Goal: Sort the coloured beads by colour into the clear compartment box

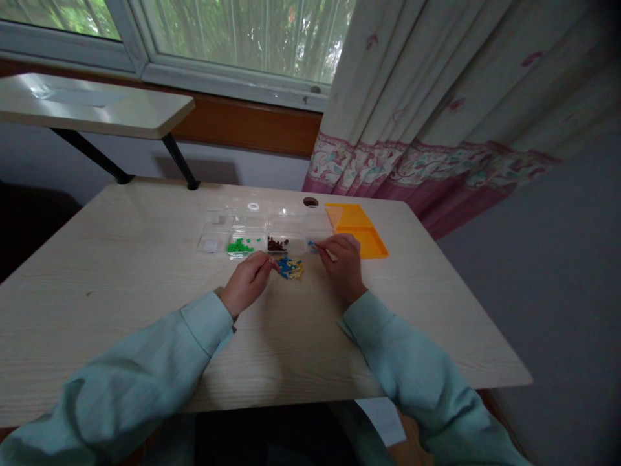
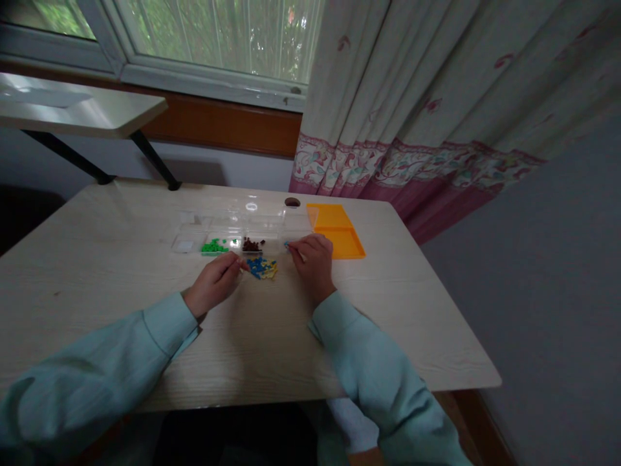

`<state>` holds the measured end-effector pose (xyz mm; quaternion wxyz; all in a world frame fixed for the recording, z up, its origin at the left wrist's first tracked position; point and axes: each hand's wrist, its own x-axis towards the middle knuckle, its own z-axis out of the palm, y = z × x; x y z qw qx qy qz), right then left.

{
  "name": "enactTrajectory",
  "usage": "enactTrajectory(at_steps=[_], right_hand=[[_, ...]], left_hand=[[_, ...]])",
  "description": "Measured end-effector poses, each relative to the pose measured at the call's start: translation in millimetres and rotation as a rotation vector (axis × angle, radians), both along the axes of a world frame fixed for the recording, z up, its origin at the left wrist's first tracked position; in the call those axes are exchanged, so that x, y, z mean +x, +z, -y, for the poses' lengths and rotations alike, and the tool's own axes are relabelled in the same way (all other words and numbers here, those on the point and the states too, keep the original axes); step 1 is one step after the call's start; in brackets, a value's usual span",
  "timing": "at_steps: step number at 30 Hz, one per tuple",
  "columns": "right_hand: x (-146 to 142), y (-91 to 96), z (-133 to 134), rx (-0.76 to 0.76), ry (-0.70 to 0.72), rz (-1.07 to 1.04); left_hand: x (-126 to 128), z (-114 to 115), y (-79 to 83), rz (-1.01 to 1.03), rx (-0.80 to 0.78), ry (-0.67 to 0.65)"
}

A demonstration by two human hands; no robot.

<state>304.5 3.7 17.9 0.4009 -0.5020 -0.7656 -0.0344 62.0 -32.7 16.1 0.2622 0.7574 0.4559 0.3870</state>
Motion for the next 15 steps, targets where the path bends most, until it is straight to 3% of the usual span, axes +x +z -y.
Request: enactTrajectory(at_steps=[5, 15], right_hand=[[7.1, -6.2, -10.4, -0.044, -0.082, 0.068], [-0.1, -4.5, -6.8, -0.111, -0.012, 0.036]], left_hand=[[-0.1, 0.8, 1.6, -0.01, 0.005, -0.035], [-0.1, -0.2, 0.2, -0.011, 0.035, -0.052]])
